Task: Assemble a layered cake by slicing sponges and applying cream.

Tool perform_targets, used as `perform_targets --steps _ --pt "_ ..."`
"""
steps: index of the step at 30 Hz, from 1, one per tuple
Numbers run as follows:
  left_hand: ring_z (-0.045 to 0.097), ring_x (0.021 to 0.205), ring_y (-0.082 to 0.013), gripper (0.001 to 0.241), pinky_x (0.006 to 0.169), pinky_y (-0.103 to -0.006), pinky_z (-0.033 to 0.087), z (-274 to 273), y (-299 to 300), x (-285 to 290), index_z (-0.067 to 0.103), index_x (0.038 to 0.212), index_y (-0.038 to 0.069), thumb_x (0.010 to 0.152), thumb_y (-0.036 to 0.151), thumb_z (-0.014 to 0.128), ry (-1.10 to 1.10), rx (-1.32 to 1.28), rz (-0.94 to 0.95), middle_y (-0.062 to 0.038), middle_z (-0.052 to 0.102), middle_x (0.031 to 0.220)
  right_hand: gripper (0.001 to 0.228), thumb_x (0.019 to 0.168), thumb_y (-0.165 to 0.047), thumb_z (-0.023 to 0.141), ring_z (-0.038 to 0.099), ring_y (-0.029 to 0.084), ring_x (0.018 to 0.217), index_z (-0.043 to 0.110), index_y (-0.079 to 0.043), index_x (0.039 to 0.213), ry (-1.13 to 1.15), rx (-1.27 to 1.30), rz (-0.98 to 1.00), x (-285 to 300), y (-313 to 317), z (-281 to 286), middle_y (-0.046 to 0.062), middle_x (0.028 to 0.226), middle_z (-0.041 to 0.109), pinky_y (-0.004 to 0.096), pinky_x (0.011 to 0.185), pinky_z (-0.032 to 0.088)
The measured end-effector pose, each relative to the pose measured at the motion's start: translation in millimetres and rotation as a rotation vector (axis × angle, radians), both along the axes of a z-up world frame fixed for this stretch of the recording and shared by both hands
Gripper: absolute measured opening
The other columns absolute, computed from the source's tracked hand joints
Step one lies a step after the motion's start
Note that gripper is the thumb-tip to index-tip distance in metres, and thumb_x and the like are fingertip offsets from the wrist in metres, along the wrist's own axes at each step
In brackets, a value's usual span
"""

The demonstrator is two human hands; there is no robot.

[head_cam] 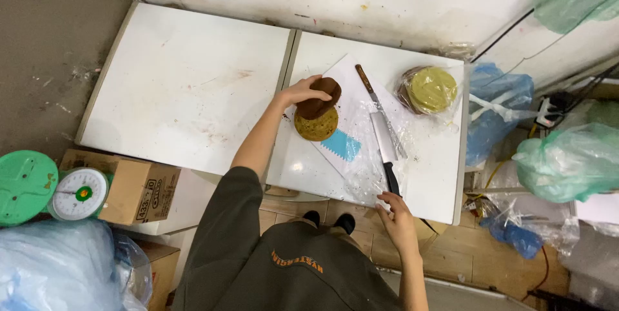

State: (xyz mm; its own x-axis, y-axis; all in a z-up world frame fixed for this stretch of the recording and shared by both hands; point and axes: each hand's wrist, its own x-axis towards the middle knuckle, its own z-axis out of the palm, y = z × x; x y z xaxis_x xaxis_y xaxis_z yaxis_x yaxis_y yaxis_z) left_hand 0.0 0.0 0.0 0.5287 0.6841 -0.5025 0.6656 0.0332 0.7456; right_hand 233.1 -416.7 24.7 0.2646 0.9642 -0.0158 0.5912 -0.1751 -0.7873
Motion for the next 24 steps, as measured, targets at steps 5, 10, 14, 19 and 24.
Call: perform_targets --steps 5,10,14,19,24 --pt "0.038 0.146 -0.0376 0.117 0.107 -0.0555 0.041 47.9 -42.4 -7.2 0.028 0.161 0.024 0.061 0.062 0.076 -0.249 -0.184 0.146 -0.018 0.036 0.160 0.035 0.087 -0.019 0.074 0.066 0.032 0.112 0.068 -0.007 0.120 -0.111 -0.055 -0.098 27.2 23.4 -32.0 0.012 0.129 0.068 0.041 0.090 0.055" --pt "0.042 0.145 -0.0386 0.114 0.115 -0.0478 0.041 39.3 -67.5 12.0 0.033 0.162 0.020 0.067 0.063 0.080 -0.214 0.047 0.079 -0.022 0.041 0.156 0.071 0.078 -0.021 0.084 0.063 0.039 0.110 0.053 -0.004 0.140 -0.227 -0.222 -0.075 57.1 59.8 -88.3 0.022 0.123 0.063 0.046 0.095 0.050" --pt "0.036 0.143 -0.0426 0.118 0.111 -0.0534 0.043 20.5 -89.7 34.9 0.033 0.161 0.021 0.063 0.065 0.081 0.211 0.307 0.124 -0.021 0.035 0.159 0.080 0.073 -0.013 0.079 0.062 0.045 0.104 0.048 -0.005 0.146 -0.347 -0.185 0.070 76.2 67.3 -115.1 0.025 0.121 0.062 0.048 0.089 0.052" --pt "0.029 0.144 -0.0460 0.120 0.104 -0.0657 0.041 -21.6 -107.9 48.7 0.030 0.161 0.022 0.061 0.068 0.079 0.473 0.421 0.170 -0.020 0.025 0.162 0.059 0.084 -0.010 0.069 0.068 0.037 0.090 0.052 -0.003 0.140 -0.197 0.072 0.054 86.7 75.0 -87.3 0.024 0.113 0.068 0.044 0.077 0.055" --pt "0.025 0.144 -0.0482 0.117 0.103 -0.0719 0.037 -30.8 -109.4 52.3 0.029 0.160 0.022 0.065 0.071 0.077 0.491 0.496 0.180 -0.023 0.022 0.162 0.027 0.107 -0.026 0.049 0.047 0.011 0.043 0.053 -0.004 0.122 0.629 -0.108 -0.084 41.6 97.4 -57.2 0.006 0.061 0.055 0.027 0.037 0.038"
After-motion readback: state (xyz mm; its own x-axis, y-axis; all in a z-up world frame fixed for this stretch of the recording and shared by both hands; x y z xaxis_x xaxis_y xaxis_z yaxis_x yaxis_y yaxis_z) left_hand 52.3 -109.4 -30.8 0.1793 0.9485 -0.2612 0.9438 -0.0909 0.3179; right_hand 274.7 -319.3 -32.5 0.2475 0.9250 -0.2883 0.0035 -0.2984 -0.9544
